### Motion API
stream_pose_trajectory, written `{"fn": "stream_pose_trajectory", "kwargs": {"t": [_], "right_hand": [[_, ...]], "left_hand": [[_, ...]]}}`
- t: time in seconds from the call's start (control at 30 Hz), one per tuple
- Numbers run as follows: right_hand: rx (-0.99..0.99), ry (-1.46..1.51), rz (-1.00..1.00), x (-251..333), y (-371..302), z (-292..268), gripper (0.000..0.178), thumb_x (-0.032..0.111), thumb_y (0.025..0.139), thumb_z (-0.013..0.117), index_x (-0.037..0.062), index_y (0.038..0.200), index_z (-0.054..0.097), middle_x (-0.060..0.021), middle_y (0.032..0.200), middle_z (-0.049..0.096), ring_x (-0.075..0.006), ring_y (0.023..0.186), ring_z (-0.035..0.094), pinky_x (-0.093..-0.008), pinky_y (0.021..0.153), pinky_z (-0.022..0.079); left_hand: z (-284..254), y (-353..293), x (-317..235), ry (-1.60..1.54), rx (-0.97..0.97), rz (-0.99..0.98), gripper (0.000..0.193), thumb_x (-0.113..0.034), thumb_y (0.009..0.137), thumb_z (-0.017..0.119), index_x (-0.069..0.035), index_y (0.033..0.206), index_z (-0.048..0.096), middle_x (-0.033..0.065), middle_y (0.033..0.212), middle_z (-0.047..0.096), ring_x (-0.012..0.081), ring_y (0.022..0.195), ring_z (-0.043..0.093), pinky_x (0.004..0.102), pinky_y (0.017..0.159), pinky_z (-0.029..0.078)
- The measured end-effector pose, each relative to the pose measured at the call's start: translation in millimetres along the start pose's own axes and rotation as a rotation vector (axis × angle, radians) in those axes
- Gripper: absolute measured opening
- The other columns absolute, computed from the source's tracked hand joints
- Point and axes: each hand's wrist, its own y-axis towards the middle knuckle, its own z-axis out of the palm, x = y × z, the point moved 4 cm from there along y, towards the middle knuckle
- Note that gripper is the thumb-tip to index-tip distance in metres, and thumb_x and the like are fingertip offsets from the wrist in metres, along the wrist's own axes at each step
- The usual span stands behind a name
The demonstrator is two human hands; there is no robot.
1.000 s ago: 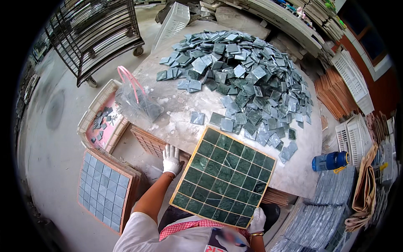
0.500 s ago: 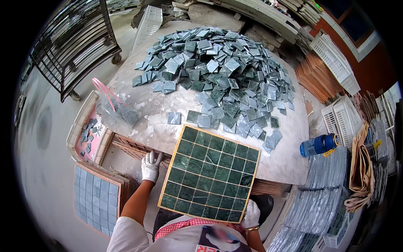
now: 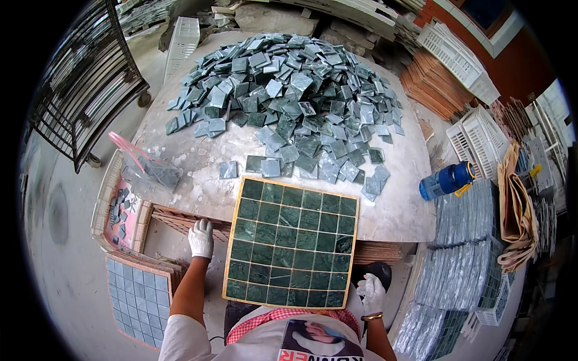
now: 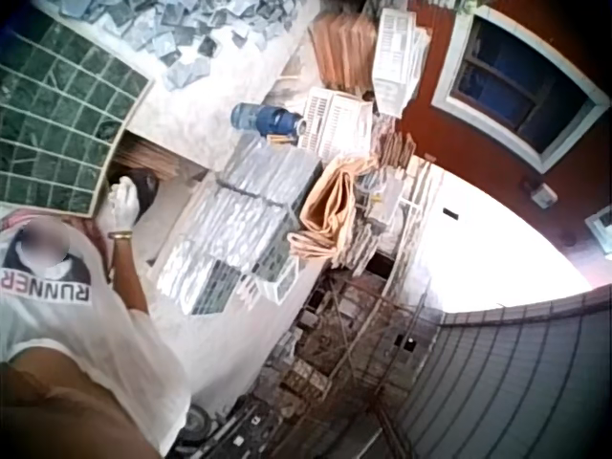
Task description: The person places small green tiles one by one into a yellow grid frame, then flips the frame to reveal the assembled tile sheet. The person repeats the process with another frame, filling the grid and flipping it to show the finished tile sheet.
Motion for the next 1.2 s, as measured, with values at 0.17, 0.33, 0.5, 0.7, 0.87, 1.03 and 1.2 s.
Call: {"fn": "stream_pose_trajectory", "kwargs": {"t": [0.17,0.33,0.5,0.7,0.87,1.03,1.2], "right_hand": [[0.017,-0.052,-0.046,-11,3,0,0.024,0.019,0.095,0.049,-0.0003,0.106,0.059,-0.0078,0.074,0.063,-0.0099,0.057,0.059,-0.0233,0.054,0.050],[0.027,-0.119,-0.084,-12,7,5,0.025,0.018,0.094,0.051,-0.0015,0.106,0.060,-0.0086,0.075,0.065,-0.0114,0.059,0.060,-0.0247,0.055,0.050],[0.009,-0.107,-0.108,-1,8,6,0.025,0.017,0.093,0.051,-0.0026,0.106,0.060,-0.0091,0.076,0.065,-0.0118,0.060,0.061,-0.0247,0.056,0.050],[0.021,-0.313,-0.326,20,5,14,0.023,0.012,0.088,0.055,-0.0032,0.105,0.060,-0.0128,0.082,0.065,-0.0191,0.066,0.063,-0.0290,0.062,0.052],[0.156,-0.466,-0.858,79,-25,69,0.026,0.001,0.079,0.062,-0.0020,0.104,0.057,-0.0169,0.092,0.064,-0.0289,0.079,0.065,-0.0344,0.071,0.053],[0.847,0.635,0.142,73,-29,159,0.033,0.024,0.096,0.049,-0.0026,0.115,0.053,-0.0140,0.102,0.063,-0.0223,0.091,0.063,-0.0359,0.084,0.051],[1.163,0.745,0.250,80,-31,219,0.038,0.032,0.097,0.046,-0.0006,0.115,0.053,-0.0119,0.103,0.063,-0.0216,0.097,0.062,-0.0378,0.088,0.049]], "left_hand": [[7,-7,2,-0.045,-0.031,0.066,0.031,-0.010,0.078,0.051,-0.007,0.108,0.058,0.0098,0.113,0.056,0.0261,0.108,0.052,0.0407,0.082,0.043],[10,-10,8,-0.083,-0.019,0.069,0.034,-0.010,0.078,0.052,-0.005,0.111,0.058,0.0116,0.120,0.055,0.0275,0.112,0.050,0.0408,0.084,0.042],[15,-19,11,-0.064,0.177,-0.042,0.026,-0.015,0.078,0.055,-0.010,0.101,0.064,0.0081,0.103,0.055,0.0273,0.090,0.054,0.0430,0.069,0.045],[13,-28,8,0.091,0.117,0.033,0.024,-0.016,0.076,0.056,-0.015,0.099,0.064,0.0041,0.091,0.056,0.0230,0.088,0.053,0.0366,0.068,0.042],[19,-9,2,0.126,0.252,-0.090,0.014,-0.016,0.079,0.053,-0.014,0.090,0.063,0.0042,0.090,0.058,0.0218,0.090,0.054,0.0372,0.072,0.041],[24,1,-2,0.127,0.244,-0.150,0.015,-0.018,0.082,0.050,-0.014,0.086,0.064,0.0045,0.089,0.060,0.0213,0.090,0.055,0.0369,0.072,0.040],[24,-4,-2,0.105,0.251,-0.169,0.015,-0.017,0.081,0.051,-0.014,0.084,0.065,0.0056,0.087,0.060,0.0220,0.089,0.055,0.0369,0.072,0.040]]}}
